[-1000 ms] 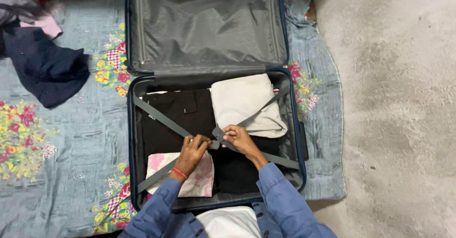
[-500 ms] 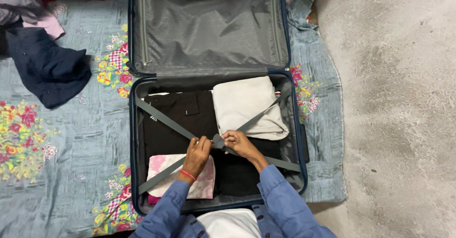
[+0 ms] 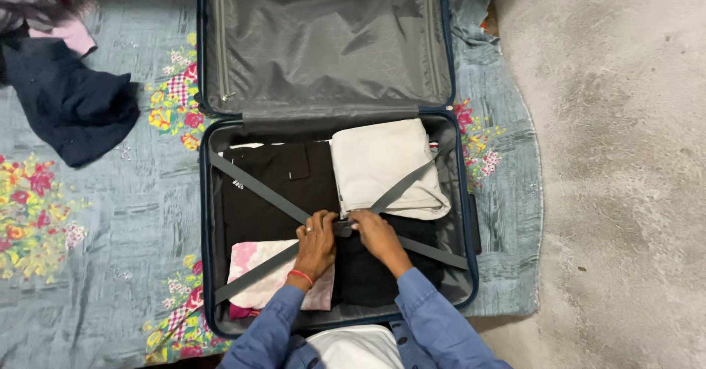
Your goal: The person folds black shorts, light-colored pants, and a patterned pink cloth by hand on a bed, then places them into an open blue suitcase and secures the internal straps.
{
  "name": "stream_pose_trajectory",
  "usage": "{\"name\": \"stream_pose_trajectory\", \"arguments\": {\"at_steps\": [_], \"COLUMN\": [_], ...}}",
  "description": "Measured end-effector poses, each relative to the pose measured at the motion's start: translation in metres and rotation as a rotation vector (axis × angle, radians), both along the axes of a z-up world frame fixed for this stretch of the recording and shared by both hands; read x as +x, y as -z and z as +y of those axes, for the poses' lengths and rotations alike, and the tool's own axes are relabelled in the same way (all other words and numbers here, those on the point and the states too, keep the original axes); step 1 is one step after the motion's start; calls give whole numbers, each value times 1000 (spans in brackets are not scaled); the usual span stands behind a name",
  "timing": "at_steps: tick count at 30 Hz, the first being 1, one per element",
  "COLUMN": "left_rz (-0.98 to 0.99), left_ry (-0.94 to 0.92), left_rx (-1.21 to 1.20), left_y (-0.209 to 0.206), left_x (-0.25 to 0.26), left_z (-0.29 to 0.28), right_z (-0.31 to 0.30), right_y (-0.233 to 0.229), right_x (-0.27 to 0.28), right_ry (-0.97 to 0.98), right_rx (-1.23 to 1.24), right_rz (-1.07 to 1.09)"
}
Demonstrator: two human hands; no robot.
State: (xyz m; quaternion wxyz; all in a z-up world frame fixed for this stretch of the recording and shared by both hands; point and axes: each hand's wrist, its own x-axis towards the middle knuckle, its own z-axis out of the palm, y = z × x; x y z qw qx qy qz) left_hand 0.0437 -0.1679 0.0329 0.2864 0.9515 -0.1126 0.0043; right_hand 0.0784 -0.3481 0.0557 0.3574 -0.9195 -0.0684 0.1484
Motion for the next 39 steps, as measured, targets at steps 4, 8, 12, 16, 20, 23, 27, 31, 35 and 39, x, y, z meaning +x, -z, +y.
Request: {"name": "stream_pose_trajectory", "arguments": {"at_steps": [4,8,12,16,20,23,27,31,35,39], "left_rz": [173,134,229,293,354,374,453,500,416,224], "left_ry": [43,36,35,148,118,29,-68,-127,-6,-113], "left_rx": [-38,-95,-173,4,-60,-167,-201,-205,-175,-131], "left_y": [-14,-27,-30,-15,7,24,36,33,15,-5], "left_x": [9,19,34,39,39,35,36,34,49,106], "left_z": [13,20,24,26,25,21,17,15,13,31], "right_z": [-6,-5,-5,-10,-17,-19,-15,-14,-16,-36], "right_y": [-4,-21,-30,-18,0,14,23,18,4,-5], "right_x": [12,11,16,26,28,23,21,19,36,91], "right_ry": [67,30,54,-78,-47,7,35,-62,-164,-309], "right_rx": [53,-147,-145,12,137,206,276,180,-160,-104], "right_rz": [277,123,15,38,38,99,221,196,150,257]}}
